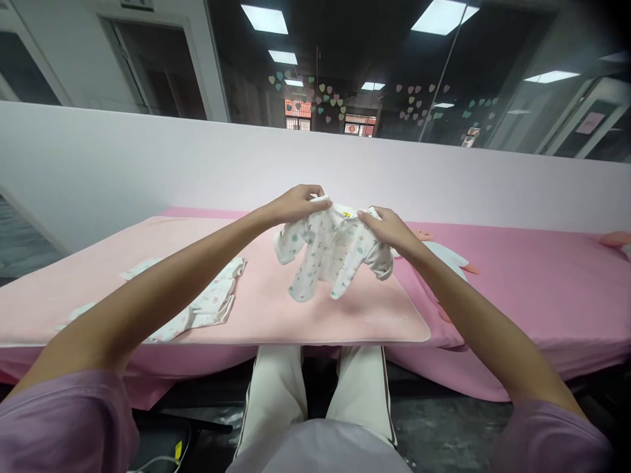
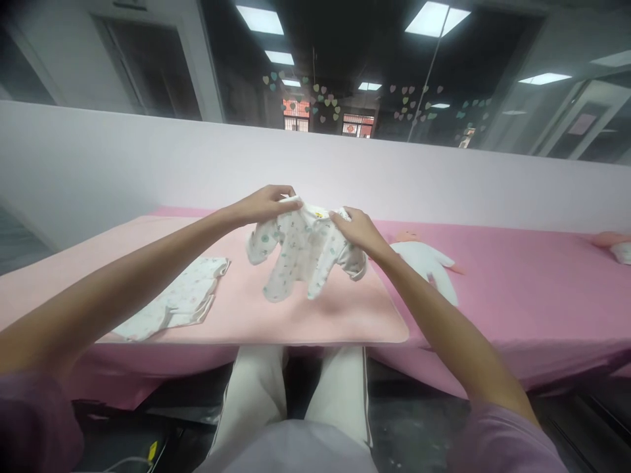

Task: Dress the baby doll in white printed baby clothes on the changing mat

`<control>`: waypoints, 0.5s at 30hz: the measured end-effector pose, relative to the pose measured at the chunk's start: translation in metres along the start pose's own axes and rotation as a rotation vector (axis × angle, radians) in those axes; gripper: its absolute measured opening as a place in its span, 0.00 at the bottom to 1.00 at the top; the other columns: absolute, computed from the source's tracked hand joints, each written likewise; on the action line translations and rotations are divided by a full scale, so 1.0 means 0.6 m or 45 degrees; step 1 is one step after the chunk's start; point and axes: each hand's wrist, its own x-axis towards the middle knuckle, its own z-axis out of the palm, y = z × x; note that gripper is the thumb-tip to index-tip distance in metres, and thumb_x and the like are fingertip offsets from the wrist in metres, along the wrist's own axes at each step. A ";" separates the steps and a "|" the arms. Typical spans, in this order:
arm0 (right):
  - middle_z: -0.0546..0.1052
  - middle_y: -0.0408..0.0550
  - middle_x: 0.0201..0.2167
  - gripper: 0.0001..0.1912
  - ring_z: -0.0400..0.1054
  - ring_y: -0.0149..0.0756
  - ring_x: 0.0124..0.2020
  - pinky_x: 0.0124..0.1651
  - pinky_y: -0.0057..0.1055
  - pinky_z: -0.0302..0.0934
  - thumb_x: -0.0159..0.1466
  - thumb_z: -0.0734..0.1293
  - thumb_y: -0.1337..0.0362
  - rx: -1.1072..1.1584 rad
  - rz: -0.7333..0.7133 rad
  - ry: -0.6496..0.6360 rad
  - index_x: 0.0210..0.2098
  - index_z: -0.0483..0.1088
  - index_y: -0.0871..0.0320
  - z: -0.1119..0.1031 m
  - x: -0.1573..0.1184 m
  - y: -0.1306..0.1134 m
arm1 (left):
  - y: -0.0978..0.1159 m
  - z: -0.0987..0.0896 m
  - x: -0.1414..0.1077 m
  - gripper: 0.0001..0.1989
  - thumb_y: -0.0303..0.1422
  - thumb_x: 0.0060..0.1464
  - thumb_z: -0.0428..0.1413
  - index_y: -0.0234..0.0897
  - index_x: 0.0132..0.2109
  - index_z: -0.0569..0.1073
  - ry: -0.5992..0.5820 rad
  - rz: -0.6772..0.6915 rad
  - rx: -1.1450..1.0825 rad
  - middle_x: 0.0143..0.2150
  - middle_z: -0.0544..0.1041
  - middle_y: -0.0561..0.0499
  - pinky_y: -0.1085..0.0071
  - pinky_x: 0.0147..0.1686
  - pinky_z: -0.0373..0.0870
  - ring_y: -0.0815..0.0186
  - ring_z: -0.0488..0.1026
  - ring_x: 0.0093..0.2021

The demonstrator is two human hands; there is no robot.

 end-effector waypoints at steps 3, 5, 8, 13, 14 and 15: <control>0.74 0.43 0.33 0.20 0.67 0.38 0.36 0.40 0.33 0.60 0.67 0.67 0.44 0.276 -0.008 -0.003 0.34 0.67 0.55 0.017 -0.018 -0.033 | 0.026 0.011 -0.011 0.21 0.52 0.60 0.60 0.37 0.45 0.74 0.004 0.003 -0.090 0.36 0.77 0.48 0.67 0.33 0.67 0.63 0.74 0.32; 0.72 0.42 0.33 0.19 0.67 0.37 0.36 0.40 0.33 0.61 0.67 0.68 0.44 0.421 -0.033 -0.004 0.34 0.66 0.54 0.034 -0.025 -0.057 | 0.045 0.025 -0.015 0.23 0.54 0.62 0.59 0.37 0.43 0.73 -0.001 0.020 -0.170 0.34 0.76 0.48 0.66 0.33 0.67 0.63 0.73 0.32; 0.70 0.43 0.34 0.16 0.67 0.37 0.39 0.42 0.34 0.65 0.68 0.66 0.48 0.630 -0.089 -0.021 0.34 0.63 0.53 0.055 -0.032 -0.084 | 0.067 0.044 -0.019 0.27 0.59 0.66 0.51 0.37 0.41 0.71 0.012 0.050 -0.321 0.36 0.75 0.46 0.65 0.35 0.69 0.60 0.75 0.36; 0.73 0.45 0.49 0.11 0.69 0.40 0.52 0.58 0.42 0.68 0.64 0.66 0.60 0.826 -0.271 -0.164 0.46 0.68 0.51 0.056 -0.041 -0.090 | 0.070 0.050 -0.022 0.26 0.56 0.60 0.60 0.38 0.49 0.69 0.103 -0.019 -0.285 0.45 0.76 0.44 0.64 0.39 0.72 0.56 0.77 0.44; 0.73 0.45 0.52 0.15 0.69 0.41 0.55 0.62 0.44 0.67 0.63 0.67 0.61 0.824 -0.315 -0.202 0.50 0.69 0.50 0.054 -0.044 -0.088 | 0.066 0.050 -0.022 0.26 0.53 0.58 0.63 0.37 0.51 0.69 0.094 -0.043 -0.253 0.46 0.76 0.44 0.65 0.39 0.72 0.56 0.77 0.44; 0.73 0.46 0.54 0.19 0.69 0.41 0.58 0.65 0.46 0.66 0.63 0.68 0.61 0.816 -0.354 -0.244 0.53 0.69 0.49 0.051 -0.046 -0.085 | 0.061 0.049 -0.020 0.26 0.50 0.56 0.64 0.37 0.52 0.69 0.080 -0.055 -0.228 0.45 0.77 0.44 0.65 0.39 0.71 0.57 0.77 0.44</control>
